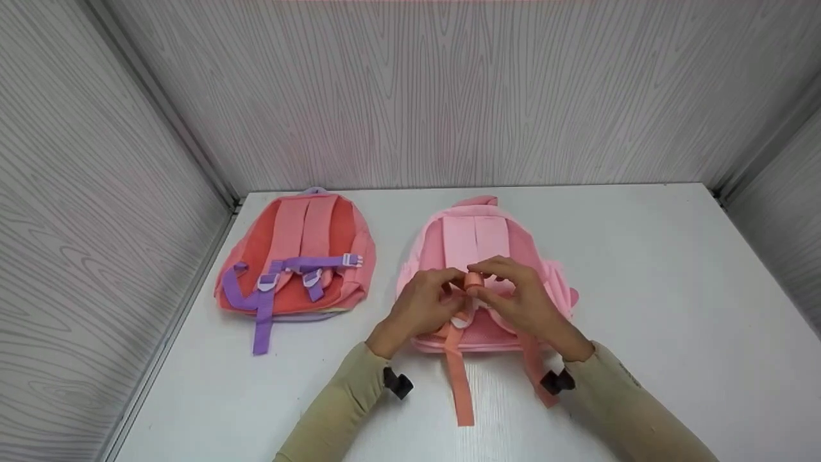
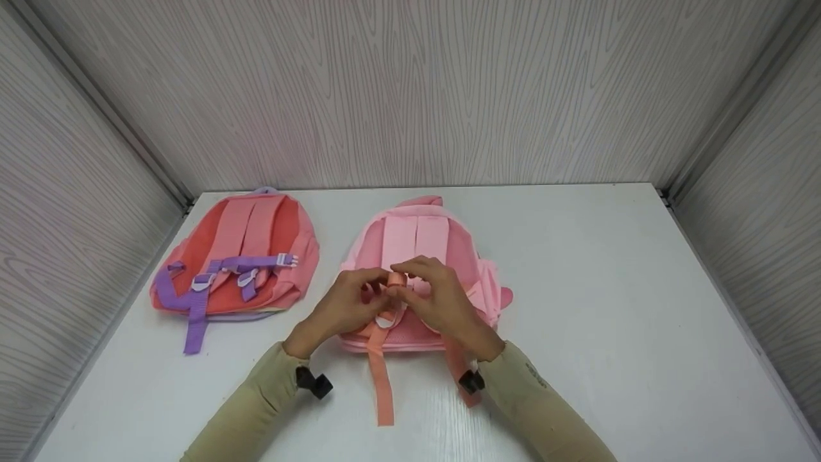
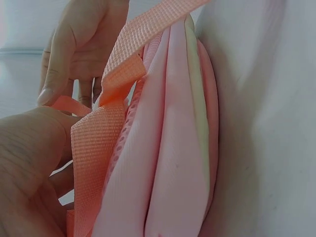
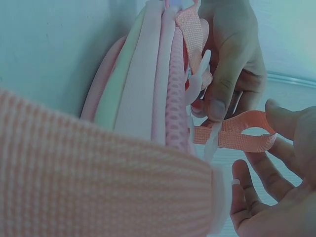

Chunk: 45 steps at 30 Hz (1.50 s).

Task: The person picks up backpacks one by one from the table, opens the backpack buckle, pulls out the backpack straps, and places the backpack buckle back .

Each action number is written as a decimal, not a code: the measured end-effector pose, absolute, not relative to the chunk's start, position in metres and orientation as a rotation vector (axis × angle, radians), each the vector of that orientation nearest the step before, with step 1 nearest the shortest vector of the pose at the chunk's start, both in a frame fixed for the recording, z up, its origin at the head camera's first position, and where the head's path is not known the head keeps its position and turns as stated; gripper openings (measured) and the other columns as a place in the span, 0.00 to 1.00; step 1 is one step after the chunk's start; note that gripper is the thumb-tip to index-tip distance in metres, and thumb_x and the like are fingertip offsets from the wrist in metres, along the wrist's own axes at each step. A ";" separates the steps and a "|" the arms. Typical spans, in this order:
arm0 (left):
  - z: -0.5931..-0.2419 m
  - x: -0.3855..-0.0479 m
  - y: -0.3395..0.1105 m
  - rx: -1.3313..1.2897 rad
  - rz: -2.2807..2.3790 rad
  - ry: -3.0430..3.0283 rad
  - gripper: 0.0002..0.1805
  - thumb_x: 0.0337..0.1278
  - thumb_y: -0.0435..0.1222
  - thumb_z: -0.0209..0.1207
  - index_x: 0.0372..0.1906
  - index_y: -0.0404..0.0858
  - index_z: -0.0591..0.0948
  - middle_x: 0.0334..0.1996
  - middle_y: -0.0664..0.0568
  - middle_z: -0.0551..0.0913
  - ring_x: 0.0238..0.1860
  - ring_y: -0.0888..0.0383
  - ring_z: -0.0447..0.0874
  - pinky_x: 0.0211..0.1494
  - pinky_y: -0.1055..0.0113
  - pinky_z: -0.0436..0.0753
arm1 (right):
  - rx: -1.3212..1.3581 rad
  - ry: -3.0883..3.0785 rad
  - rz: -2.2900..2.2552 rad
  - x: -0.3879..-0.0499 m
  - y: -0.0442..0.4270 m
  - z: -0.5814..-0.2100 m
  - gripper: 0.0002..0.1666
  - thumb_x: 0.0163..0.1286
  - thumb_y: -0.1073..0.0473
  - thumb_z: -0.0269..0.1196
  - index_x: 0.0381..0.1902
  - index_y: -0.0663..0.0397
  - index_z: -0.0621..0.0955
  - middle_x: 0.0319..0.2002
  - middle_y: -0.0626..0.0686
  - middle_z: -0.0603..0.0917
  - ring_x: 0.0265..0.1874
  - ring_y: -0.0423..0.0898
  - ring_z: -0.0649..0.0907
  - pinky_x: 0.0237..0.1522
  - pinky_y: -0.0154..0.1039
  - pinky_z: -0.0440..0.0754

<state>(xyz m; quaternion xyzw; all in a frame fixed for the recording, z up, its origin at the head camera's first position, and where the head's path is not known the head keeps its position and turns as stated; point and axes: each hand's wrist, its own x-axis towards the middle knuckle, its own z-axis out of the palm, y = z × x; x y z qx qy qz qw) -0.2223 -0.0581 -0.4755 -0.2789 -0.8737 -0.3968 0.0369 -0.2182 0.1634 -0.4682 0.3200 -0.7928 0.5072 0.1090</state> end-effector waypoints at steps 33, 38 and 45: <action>-0.478 -0.223 -0.060 -0.819 -1.296 -2.705 0.12 0.66 0.34 0.68 0.53 0.44 0.90 0.40 0.56 0.91 0.38 0.55 0.81 0.41 0.68 0.77 | 0.921 -2.339 1.451 -0.219 0.174 -0.466 0.16 0.68 0.67 0.74 0.53 0.51 0.89 0.48 0.47 0.91 0.50 0.47 0.86 0.54 0.48 0.80; -0.478 -0.223 -0.061 -0.798 -1.284 -2.719 0.12 0.66 0.35 0.69 0.52 0.44 0.90 0.36 0.57 0.88 0.36 0.57 0.79 0.39 0.68 0.75 | 0.910 -2.351 1.461 -0.219 0.175 -0.464 0.16 0.68 0.66 0.74 0.53 0.51 0.89 0.49 0.46 0.91 0.51 0.45 0.86 0.55 0.46 0.81; -0.478 -0.222 -0.062 -0.784 -1.287 -2.728 0.09 0.67 0.37 0.70 0.49 0.44 0.89 0.31 0.56 0.82 0.31 0.61 0.74 0.34 0.69 0.71 | 0.903 -2.351 1.469 -0.219 0.176 -0.462 0.16 0.70 0.67 0.73 0.53 0.50 0.89 0.48 0.48 0.90 0.49 0.47 0.84 0.58 0.46 0.80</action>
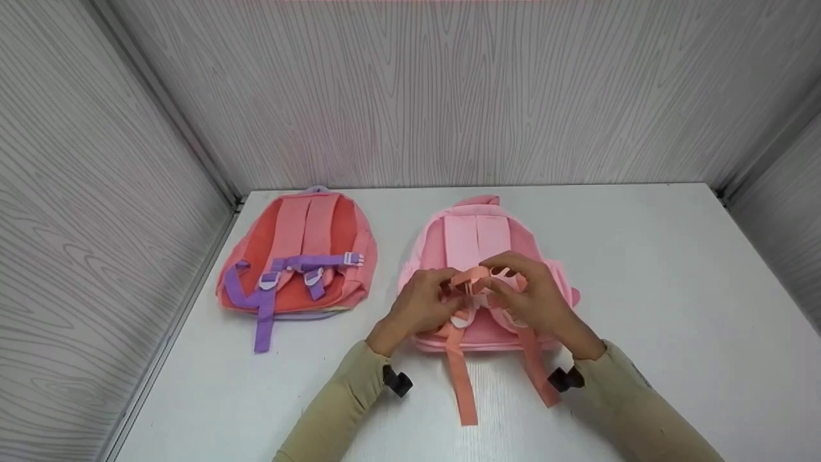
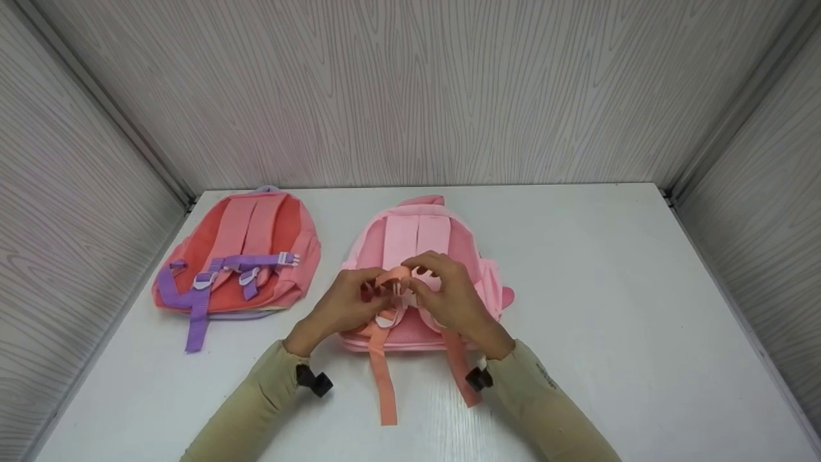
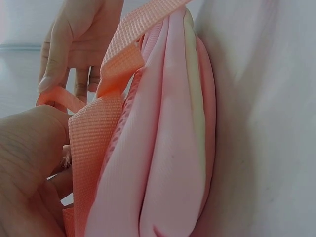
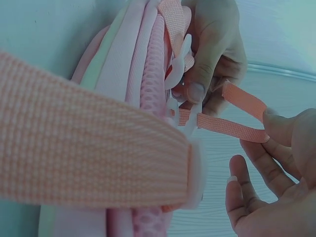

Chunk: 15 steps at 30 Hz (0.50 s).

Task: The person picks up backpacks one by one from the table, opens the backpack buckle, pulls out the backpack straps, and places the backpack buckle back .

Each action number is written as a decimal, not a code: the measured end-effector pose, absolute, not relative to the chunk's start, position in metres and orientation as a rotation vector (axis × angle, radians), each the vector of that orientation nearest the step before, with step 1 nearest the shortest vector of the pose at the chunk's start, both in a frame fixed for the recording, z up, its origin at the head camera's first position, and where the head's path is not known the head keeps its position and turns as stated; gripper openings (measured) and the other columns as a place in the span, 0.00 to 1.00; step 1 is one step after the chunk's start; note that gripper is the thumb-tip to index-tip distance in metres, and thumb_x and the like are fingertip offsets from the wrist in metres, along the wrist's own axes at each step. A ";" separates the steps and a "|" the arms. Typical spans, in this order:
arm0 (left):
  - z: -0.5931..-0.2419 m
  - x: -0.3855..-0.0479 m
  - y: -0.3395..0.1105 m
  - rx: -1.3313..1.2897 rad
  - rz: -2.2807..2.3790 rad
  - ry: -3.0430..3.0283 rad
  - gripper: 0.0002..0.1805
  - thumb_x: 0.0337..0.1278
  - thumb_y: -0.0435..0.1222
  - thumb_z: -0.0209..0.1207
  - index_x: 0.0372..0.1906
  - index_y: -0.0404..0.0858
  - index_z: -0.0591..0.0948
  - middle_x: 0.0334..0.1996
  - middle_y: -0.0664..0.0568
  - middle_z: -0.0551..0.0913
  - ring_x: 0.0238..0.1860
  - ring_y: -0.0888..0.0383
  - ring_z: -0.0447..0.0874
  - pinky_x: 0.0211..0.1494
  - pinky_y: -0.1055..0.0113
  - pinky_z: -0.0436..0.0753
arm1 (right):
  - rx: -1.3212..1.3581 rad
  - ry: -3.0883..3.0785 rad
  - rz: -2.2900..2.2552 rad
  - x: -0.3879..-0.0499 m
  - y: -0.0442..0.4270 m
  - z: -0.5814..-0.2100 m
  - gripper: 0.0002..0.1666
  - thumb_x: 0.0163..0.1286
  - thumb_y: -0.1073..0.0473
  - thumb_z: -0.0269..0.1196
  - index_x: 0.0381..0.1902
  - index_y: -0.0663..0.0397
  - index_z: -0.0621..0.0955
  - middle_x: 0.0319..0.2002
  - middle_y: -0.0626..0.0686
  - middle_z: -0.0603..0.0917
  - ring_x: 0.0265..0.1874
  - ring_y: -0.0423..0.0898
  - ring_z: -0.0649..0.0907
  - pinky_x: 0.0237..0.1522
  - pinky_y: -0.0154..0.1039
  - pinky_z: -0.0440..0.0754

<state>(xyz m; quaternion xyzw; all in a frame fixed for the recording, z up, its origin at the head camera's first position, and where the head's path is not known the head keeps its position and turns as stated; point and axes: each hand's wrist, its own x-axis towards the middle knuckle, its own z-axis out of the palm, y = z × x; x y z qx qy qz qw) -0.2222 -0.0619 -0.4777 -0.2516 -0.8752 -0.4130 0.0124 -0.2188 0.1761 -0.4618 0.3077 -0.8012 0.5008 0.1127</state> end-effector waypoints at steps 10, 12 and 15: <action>-0.477 -0.224 -0.061 -0.799 -1.327 -2.722 0.12 0.66 0.36 0.70 0.52 0.43 0.89 0.39 0.56 0.91 0.37 0.58 0.80 0.42 0.67 0.78 | 0.880 -2.339 1.523 -0.218 0.178 -0.458 0.14 0.71 0.65 0.73 0.53 0.51 0.88 0.46 0.47 0.89 0.48 0.46 0.84 0.57 0.41 0.82; -0.477 -0.224 -0.061 -0.802 -1.331 -2.720 0.12 0.66 0.37 0.70 0.52 0.42 0.89 0.39 0.56 0.91 0.37 0.57 0.81 0.42 0.67 0.78 | 0.872 -2.339 1.522 -0.218 0.178 -0.457 0.14 0.71 0.65 0.72 0.53 0.52 0.87 0.45 0.47 0.89 0.48 0.46 0.84 0.56 0.39 0.82; -0.476 -0.224 -0.060 -0.799 -1.329 -2.719 0.12 0.67 0.38 0.71 0.52 0.42 0.89 0.38 0.56 0.90 0.37 0.57 0.81 0.42 0.67 0.78 | 0.853 -2.347 1.529 -0.217 0.178 -0.454 0.14 0.71 0.65 0.72 0.53 0.52 0.86 0.46 0.47 0.88 0.47 0.45 0.85 0.54 0.36 0.81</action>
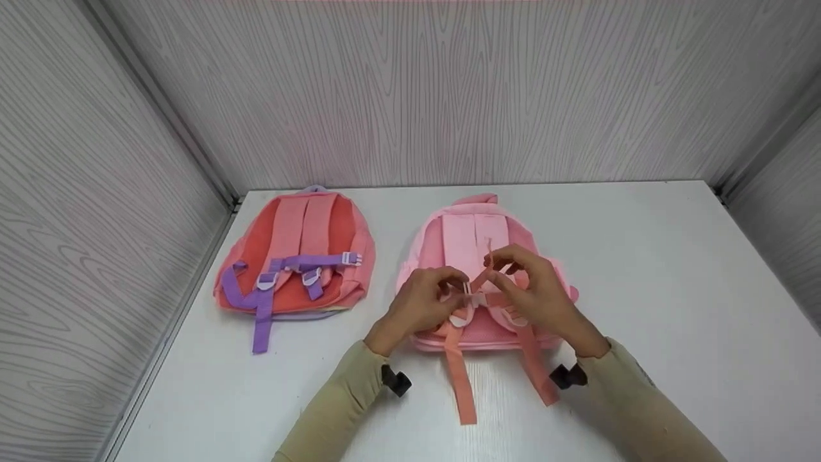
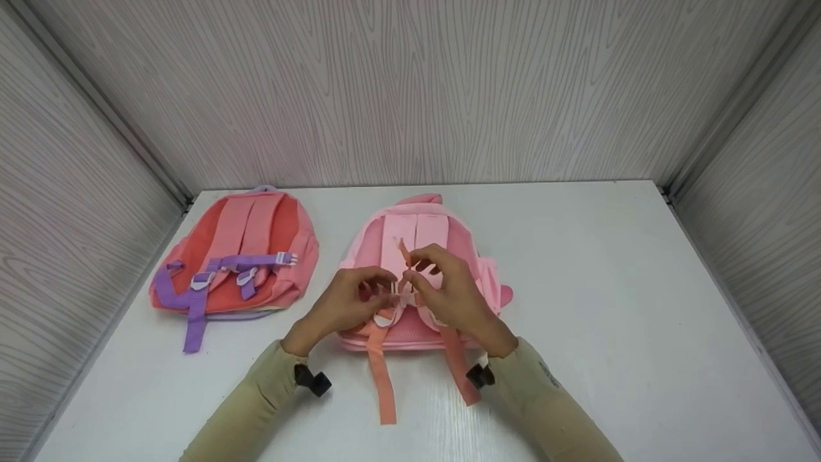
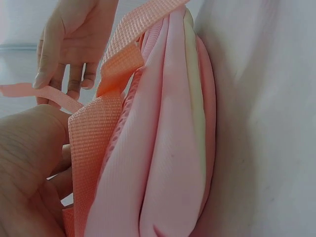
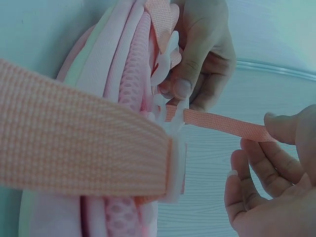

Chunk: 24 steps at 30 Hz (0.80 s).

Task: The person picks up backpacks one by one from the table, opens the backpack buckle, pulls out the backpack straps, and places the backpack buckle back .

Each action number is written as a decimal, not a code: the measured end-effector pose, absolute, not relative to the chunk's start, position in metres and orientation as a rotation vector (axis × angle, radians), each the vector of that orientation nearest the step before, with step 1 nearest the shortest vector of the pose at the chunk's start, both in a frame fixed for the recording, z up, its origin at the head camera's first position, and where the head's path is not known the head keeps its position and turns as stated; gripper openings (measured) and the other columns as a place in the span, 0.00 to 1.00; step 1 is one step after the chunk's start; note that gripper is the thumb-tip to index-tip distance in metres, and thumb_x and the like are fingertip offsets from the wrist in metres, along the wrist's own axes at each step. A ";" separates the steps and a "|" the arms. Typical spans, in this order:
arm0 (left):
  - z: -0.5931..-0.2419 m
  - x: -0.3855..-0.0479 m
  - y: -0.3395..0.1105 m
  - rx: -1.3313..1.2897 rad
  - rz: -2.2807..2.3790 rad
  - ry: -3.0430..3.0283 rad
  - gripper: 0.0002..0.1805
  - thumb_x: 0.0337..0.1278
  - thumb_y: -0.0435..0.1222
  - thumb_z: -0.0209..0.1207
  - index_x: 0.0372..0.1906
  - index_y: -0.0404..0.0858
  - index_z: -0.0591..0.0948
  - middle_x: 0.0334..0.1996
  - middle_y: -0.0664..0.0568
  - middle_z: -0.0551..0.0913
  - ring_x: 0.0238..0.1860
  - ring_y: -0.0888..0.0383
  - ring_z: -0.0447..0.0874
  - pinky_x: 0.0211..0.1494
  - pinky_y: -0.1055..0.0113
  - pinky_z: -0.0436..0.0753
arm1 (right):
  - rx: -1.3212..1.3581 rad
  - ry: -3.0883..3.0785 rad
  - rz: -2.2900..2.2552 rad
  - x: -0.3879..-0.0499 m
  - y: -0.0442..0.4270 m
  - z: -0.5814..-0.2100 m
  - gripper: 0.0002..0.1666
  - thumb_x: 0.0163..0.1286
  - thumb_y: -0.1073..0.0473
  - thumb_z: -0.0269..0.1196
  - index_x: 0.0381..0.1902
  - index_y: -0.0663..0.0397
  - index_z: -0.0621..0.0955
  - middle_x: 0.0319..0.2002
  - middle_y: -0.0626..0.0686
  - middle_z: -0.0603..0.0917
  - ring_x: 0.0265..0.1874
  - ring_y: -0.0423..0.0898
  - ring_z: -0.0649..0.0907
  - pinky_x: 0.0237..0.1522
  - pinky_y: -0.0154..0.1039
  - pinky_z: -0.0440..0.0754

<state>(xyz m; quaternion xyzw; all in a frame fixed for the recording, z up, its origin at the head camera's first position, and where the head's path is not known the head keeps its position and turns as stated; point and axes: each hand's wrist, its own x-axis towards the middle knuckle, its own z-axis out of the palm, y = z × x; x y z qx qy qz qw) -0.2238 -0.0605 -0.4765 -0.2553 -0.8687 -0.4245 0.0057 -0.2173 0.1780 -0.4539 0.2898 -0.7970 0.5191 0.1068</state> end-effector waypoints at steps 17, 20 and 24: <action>-0.478 -0.222 -0.062 -0.772 -1.351 -2.748 0.12 0.68 0.40 0.70 0.53 0.43 0.88 0.39 0.57 0.88 0.40 0.55 0.82 0.44 0.66 0.78 | 0.795 -2.334 1.625 -0.213 0.195 -0.451 0.07 0.75 0.67 0.68 0.48 0.61 0.82 0.48 0.54 0.85 0.47 0.45 0.84 0.52 0.31 0.82; -0.478 -0.221 -0.062 -0.772 -1.349 -2.749 0.12 0.68 0.40 0.70 0.53 0.43 0.88 0.38 0.57 0.87 0.39 0.56 0.81 0.43 0.67 0.77 | 0.778 -2.329 1.654 -0.213 0.200 -0.452 0.09 0.75 0.67 0.67 0.51 0.62 0.82 0.49 0.56 0.85 0.47 0.46 0.84 0.53 0.31 0.83; -0.479 -0.222 -0.061 -0.786 -1.340 -2.734 0.12 0.68 0.40 0.70 0.52 0.44 0.88 0.37 0.57 0.87 0.38 0.55 0.81 0.42 0.67 0.76 | 0.710 -2.314 1.750 -0.211 0.207 -0.451 0.10 0.76 0.68 0.66 0.52 0.64 0.83 0.49 0.58 0.85 0.47 0.47 0.84 0.52 0.31 0.84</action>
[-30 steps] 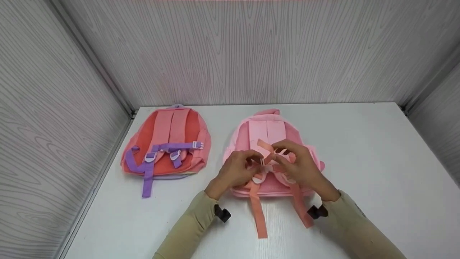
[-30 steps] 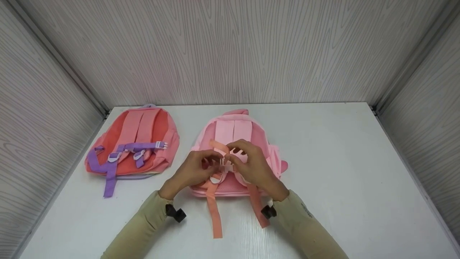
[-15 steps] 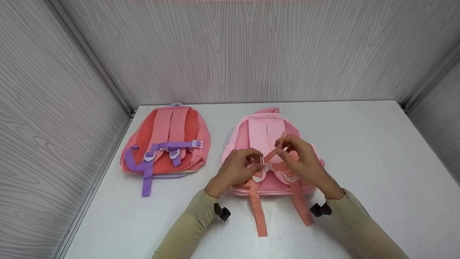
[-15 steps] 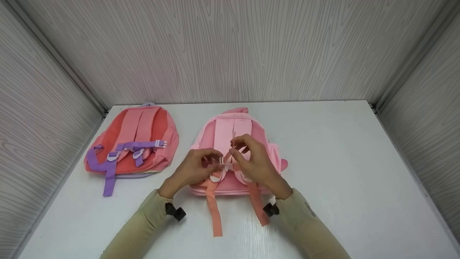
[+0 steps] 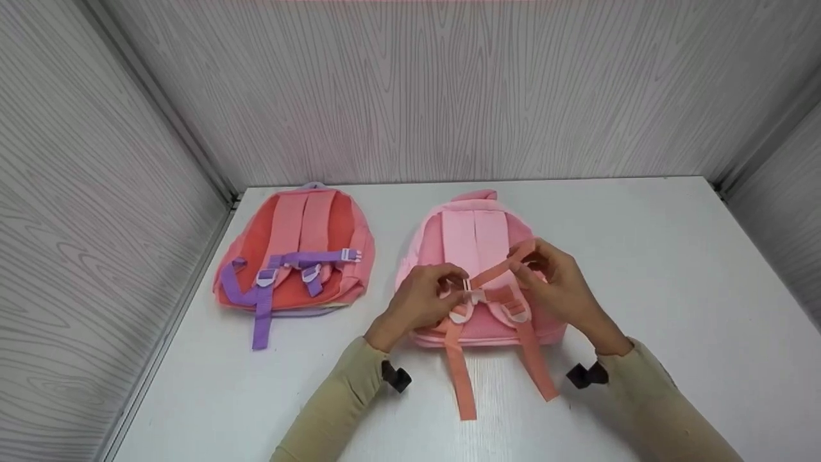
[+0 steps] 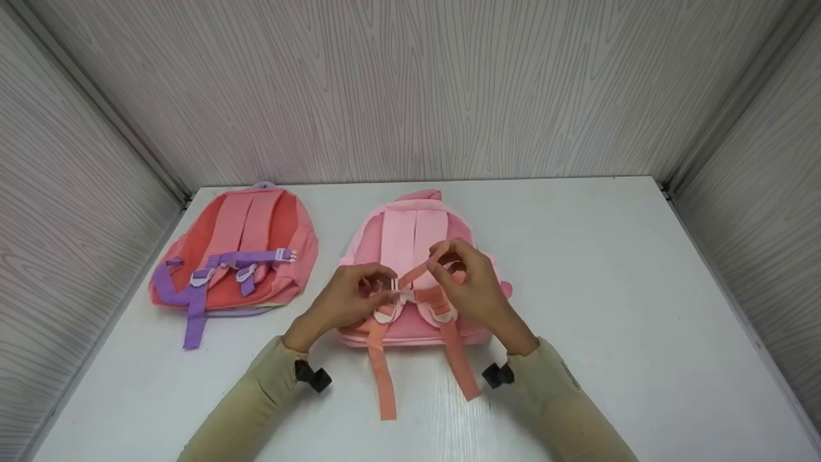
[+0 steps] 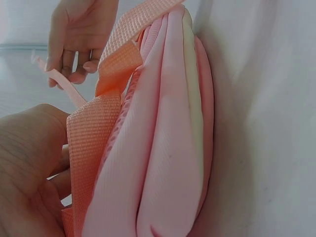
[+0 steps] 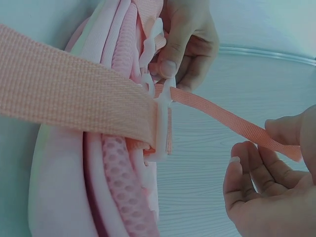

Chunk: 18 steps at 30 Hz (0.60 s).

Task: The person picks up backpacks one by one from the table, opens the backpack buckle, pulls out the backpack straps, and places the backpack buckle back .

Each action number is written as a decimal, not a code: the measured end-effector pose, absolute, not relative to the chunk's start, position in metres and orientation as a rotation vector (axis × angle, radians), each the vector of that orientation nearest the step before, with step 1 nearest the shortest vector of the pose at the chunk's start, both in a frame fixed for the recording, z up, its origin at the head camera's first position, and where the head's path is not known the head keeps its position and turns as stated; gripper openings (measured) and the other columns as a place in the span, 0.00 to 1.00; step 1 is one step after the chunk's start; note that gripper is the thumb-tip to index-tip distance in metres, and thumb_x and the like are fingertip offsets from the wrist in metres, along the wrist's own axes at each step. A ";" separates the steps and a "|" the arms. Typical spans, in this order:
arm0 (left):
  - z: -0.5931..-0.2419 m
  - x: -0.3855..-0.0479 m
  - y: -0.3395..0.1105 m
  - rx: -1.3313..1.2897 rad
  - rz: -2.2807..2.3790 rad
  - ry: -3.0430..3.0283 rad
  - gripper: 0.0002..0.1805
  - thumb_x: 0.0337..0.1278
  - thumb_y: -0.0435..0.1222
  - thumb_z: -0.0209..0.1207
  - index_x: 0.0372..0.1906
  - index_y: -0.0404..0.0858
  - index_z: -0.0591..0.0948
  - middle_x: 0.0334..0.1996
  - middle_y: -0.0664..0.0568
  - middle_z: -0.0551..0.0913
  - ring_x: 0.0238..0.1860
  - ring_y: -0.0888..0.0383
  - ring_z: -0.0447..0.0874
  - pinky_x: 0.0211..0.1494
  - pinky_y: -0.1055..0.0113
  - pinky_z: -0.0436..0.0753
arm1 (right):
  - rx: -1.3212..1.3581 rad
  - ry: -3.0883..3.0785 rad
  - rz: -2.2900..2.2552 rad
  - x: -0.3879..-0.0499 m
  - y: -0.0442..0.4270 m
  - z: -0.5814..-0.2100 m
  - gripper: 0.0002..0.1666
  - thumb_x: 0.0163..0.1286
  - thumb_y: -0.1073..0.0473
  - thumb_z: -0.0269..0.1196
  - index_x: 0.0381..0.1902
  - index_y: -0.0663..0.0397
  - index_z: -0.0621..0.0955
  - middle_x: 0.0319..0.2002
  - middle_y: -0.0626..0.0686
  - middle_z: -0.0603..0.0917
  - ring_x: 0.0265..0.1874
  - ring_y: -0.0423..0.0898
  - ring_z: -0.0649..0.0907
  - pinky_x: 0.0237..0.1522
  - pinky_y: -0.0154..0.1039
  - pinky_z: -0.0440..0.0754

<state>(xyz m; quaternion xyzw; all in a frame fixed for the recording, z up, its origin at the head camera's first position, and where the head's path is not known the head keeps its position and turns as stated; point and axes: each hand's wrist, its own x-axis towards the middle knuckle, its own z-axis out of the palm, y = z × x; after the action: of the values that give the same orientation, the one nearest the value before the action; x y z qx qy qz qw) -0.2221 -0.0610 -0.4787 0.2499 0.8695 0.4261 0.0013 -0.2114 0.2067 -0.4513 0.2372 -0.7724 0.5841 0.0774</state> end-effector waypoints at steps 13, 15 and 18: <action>-0.477 -0.223 -0.062 0.805 1.313 2.763 0.13 0.67 0.40 0.71 0.53 0.43 0.90 0.39 0.56 0.90 0.38 0.54 0.82 0.42 0.67 0.77 | 0.404 -2.404 1.974 -0.209 0.222 -0.456 0.16 0.78 0.67 0.64 0.58 0.73 0.80 0.42 0.51 0.84 0.42 0.53 0.84 0.45 0.31 0.86; -0.476 -0.222 -0.063 0.800 1.313 2.765 0.13 0.67 0.40 0.71 0.54 0.43 0.91 0.40 0.56 0.90 0.39 0.53 0.82 0.41 0.68 0.77 | 0.371 -2.396 1.986 -0.208 0.224 -0.457 0.16 0.78 0.67 0.64 0.58 0.73 0.80 0.40 0.50 0.84 0.40 0.52 0.84 0.44 0.30 0.86; -0.474 -0.222 -0.064 0.789 1.317 2.765 0.14 0.67 0.40 0.72 0.54 0.44 0.91 0.41 0.56 0.91 0.39 0.54 0.82 0.41 0.68 0.77 | 0.332 -2.374 2.000 -0.208 0.227 -0.457 0.16 0.77 0.67 0.66 0.57 0.72 0.81 0.38 0.49 0.85 0.38 0.51 0.84 0.42 0.31 0.86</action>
<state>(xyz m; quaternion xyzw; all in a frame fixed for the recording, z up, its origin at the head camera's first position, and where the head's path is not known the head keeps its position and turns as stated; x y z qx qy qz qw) -0.2218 -0.0635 -0.4740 0.2496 0.8742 0.4163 -0.0107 -0.2078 0.2271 -0.4574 0.1065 -0.7604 0.6406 0.0097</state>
